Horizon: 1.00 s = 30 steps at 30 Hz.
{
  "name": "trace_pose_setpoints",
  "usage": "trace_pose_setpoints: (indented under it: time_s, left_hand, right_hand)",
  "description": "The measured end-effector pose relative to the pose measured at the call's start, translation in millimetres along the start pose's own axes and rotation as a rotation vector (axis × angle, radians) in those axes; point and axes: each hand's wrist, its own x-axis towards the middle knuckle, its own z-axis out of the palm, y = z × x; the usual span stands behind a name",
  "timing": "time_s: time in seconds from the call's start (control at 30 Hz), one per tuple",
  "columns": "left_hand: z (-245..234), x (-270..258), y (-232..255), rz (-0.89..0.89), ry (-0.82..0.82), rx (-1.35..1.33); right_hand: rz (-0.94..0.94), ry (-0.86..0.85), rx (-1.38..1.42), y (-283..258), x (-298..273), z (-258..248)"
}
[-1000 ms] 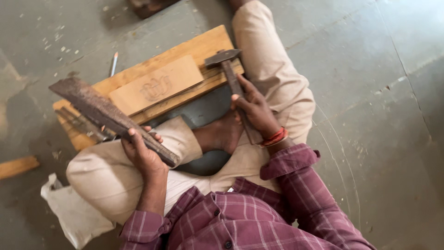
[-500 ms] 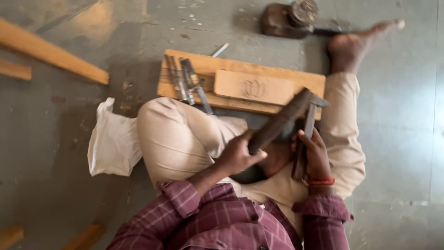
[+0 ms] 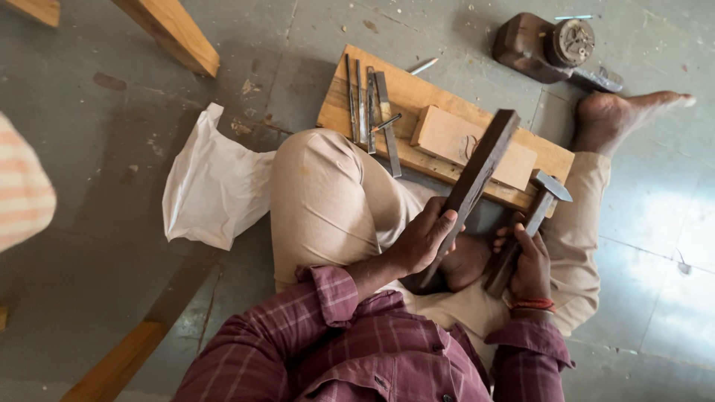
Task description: The person sits cross-legged on the floor and carves a floral design into a small rectangular block of wood. They use a chisel and a wooden mallet to strike the chisel, following a pencil outline on the wood. The person occasionally switches tools and adjusts their grip while working on the design.
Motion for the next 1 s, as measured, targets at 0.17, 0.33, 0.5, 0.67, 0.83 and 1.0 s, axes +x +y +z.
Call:
trace_pose_setpoints:
  time_s: [0.17,0.33,0.5,0.67,0.83,1.0]
  left_hand:
    - [0,3,6,0.026,0.024,-0.040]
    - [-10,0,29,-0.079,0.044,-0.104]
    - [-18,1,57,-0.152,0.136,-0.278]
    - [-42,-2,77,-0.077,0.425,0.237]
    - [-42,-2,75,-0.091,0.480,0.639]
    - [-51,0,75,0.178,0.436,1.098]
  right_hand:
    - [-0.003,0.000,-0.063,8,3,-2]
    - [0.026,-0.002,-0.034,11,2,-1]
    - [0.059,-0.038,0.079,10,2,-3]
    - [0.061,-0.092,0.173,13,5,-9]
    - [0.029,-0.139,0.189,13,3,-12]
    - [0.096,-0.154,0.262,10,-4,-15]
